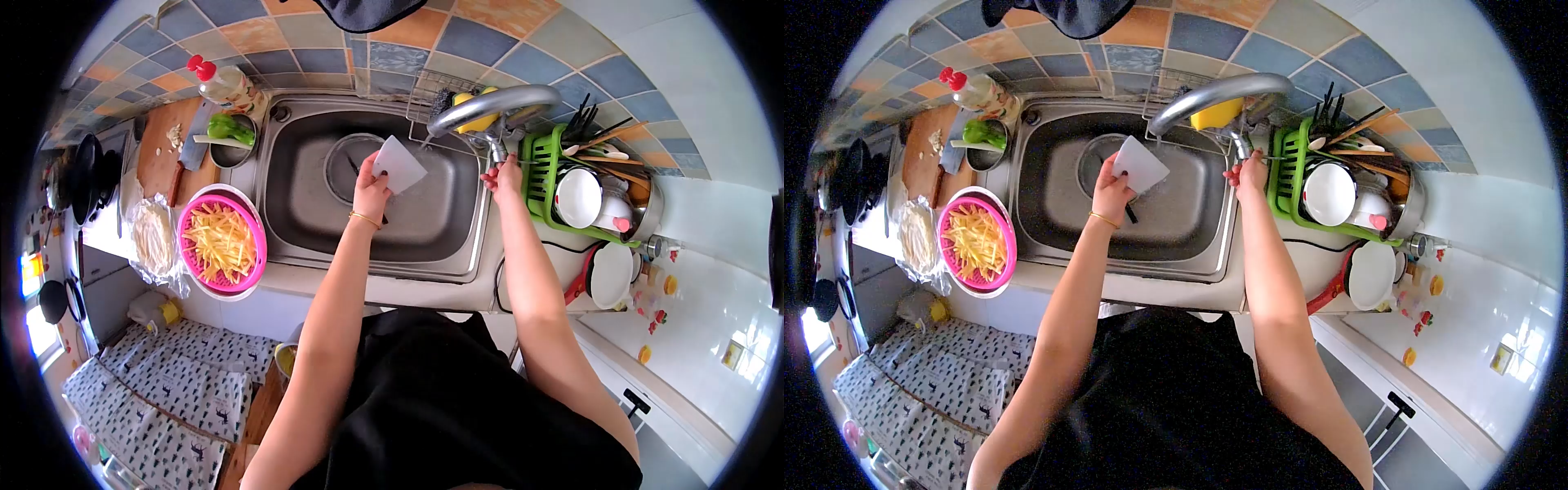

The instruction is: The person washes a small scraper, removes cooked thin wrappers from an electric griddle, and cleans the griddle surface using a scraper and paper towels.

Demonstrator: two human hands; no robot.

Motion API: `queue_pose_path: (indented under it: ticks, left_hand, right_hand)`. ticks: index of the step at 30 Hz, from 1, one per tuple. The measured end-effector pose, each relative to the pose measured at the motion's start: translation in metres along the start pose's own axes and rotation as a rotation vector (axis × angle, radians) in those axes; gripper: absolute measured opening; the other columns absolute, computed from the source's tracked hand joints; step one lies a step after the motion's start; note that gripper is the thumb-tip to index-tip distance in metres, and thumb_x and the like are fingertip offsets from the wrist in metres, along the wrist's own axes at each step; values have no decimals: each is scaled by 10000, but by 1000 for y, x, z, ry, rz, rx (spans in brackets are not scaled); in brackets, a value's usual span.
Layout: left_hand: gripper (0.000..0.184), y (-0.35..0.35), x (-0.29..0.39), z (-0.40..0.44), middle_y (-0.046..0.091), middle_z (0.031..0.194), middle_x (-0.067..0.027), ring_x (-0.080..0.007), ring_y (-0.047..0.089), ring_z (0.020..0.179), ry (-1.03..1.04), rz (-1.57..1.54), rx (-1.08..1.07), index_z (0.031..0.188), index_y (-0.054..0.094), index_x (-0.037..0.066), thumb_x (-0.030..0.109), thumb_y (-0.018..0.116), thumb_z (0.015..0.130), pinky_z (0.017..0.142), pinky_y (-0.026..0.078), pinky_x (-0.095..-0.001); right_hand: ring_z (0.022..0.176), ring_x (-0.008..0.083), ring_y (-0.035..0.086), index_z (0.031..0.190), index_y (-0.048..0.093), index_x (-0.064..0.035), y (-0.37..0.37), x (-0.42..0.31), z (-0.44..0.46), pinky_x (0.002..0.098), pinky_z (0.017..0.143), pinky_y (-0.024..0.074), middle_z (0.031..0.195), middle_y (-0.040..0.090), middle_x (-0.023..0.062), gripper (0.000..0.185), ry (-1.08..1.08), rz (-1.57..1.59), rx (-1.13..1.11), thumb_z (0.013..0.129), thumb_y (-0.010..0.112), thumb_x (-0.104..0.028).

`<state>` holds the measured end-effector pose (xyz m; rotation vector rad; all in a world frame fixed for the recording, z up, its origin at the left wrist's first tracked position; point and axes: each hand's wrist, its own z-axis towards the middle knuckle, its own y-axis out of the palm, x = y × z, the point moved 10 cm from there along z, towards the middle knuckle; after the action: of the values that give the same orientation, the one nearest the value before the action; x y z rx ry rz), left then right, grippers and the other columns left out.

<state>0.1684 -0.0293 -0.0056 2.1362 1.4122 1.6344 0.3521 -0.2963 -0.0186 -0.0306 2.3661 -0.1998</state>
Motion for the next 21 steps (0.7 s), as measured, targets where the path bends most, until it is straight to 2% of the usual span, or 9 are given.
queue_pose_path:
  ticks: [1, 7, 10, 13, 14, 17, 18, 19, 21]
  left_hand:
    - [484, -3, 6, -2, 542, 1224, -29, -193, 544, 1113, 10, 13, 7, 1313, 470, 142, -91, 401, 894, 899, 494, -376]
    - [507, -17, 33, -19, 545, 1231, -39, -195, 558, 1114, 69, -21, 43, 1383, 432, 126, -76, 398, 919, 955, 485, -391]
    - [534, -27, 38, -29, 561, 1194, -46, -186, 575, 1087, 40, -68, 96, 1400, 420, 116, -84, 406, 906, 934, 499, -373]
    - [540, -29, 37, -33, 570, 1173, -52, -182, 581, 1072, -1, -88, 124, 1404, 416, 98, -89, 424, 897, 905, 512, -363]
    - [538, -28, 36, -33, 570, 1171, -54, -183, 581, 1070, -12, -87, 127, 1403, 415, 92, -88, 432, 897, 896, 514, -364]
    - [533, -43, 16, -20, 574, 1129, -55, -214, 601, 1034, -68, 29, 199, 1401, 419, 117, -92, 430, 911, 877, 537, -412]
    - [533, -53, 8, -14, 574, 1161, -62, -212, 603, 1036, -86, 70, 227, 1391, 428, 102, -108, 426, 901, 854, 545, -400]
    - [531, -64, 2, -8, 575, 1173, -65, -212, 603, 1040, -57, 120, 224, 1386, 431, 93, -113, 423, 897, 853, 545, -395]
    - [527, -82, -3, -1, 576, 1196, -70, -210, 601, 1048, -2, 220, 215, 1377, 438, 75, -123, 418, 889, 852, 544, -386]
  right_hand:
    - [443, 244, 579, 820, 423, -81, 2, -1, -2, 299, 341, 364, 555, 497, 53, 476, -4, 30, -9, 990, 320, -513]
    - [476, 234, 592, 830, 426, -96, 8, 7, -4, 314, 392, 417, 595, 524, 57, 451, 21, 126, -14, 996, 308, -499]
    - [473, 219, 591, 844, 443, -79, 11, 9, -25, 301, 385, 409, 611, 540, 60, 441, 1, 54, -56, 978, 392, -496]
    - [468, 200, 587, 914, 471, -51, 40, 10, -65, 277, 376, 389, 632, 561, 68, 436, -223, -197, -169, 949, 484, -485]
    - [527, 209, 610, 1085, 488, 7, 42, 10, -68, 278, 374, 389, 728, 595, 117, 439, -215, -185, -172, 922, 563, -394]
    - [588, 193, 619, 1078, 468, -8, 9, 3, -40, 298, 398, 435, 807, 605, 112, 386, -292, -210, 225, 872, 624, -294]
    - [743, 243, 620, 1219, 413, 44, 3, -22, -63, 321, 435, 472, 993, 595, 163, 521, -327, -263, 348, 812, 646, -183]
    - [850, 276, 597, 1295, 369, 57, -6, -13, 13, 323, 467, 481, 1141, 555, 182, 621, -444, -271, 244, 794, 653, -176]
    - [1073, 384, 586, 1251, 442, 41, -5, -27, 5, 382, 970, 412, 1145, 598, 283, 551, -447, -350, 336, 763, 627, -136]
